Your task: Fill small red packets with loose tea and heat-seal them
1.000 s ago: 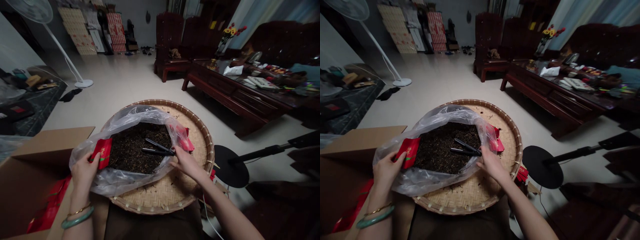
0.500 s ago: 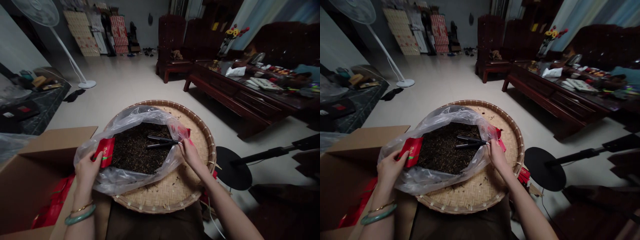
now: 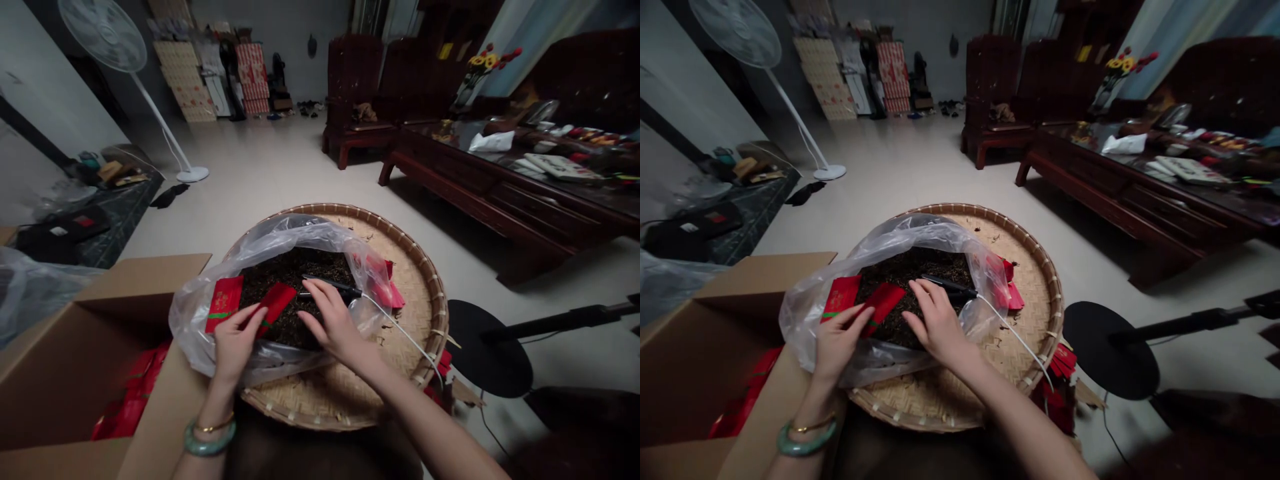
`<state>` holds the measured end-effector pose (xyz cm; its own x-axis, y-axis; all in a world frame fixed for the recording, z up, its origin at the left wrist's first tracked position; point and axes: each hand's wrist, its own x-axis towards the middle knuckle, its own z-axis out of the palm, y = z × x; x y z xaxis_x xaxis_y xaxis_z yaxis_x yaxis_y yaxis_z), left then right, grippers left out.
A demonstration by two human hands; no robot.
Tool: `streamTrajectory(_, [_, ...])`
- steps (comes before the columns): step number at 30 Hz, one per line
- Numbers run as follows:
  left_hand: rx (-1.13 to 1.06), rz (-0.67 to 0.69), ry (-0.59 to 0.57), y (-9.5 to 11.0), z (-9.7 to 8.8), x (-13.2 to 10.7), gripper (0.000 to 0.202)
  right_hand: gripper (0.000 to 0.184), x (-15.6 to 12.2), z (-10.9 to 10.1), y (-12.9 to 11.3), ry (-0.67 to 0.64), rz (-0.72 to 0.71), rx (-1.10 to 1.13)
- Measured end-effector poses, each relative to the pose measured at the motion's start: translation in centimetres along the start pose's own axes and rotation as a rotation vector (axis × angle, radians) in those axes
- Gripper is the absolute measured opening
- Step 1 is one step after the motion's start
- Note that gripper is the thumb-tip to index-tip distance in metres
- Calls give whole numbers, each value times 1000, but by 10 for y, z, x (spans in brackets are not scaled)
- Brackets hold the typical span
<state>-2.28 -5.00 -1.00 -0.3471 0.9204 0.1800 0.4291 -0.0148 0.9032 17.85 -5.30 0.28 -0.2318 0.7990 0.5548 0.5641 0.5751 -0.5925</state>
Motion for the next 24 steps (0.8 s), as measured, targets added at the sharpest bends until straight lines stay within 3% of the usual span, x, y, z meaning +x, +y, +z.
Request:
streamTrajectory(5, [-112,-67,-87,3,20,-21,32,43,7,25,-2,88,-19,-31])
streamTrajectory(18, [-221,-112,-145,3,30,-35,33,39,-5,28,5,177,-118,-73])
streamTrajectory(21, [-203,-103,-156,1,30,-36,32,33,-5,28,6,157,-57,14])
streamTrajectory(24, [-151,-57,-159,-2,30,-36,29,19,-1,26,6,158,123,164])
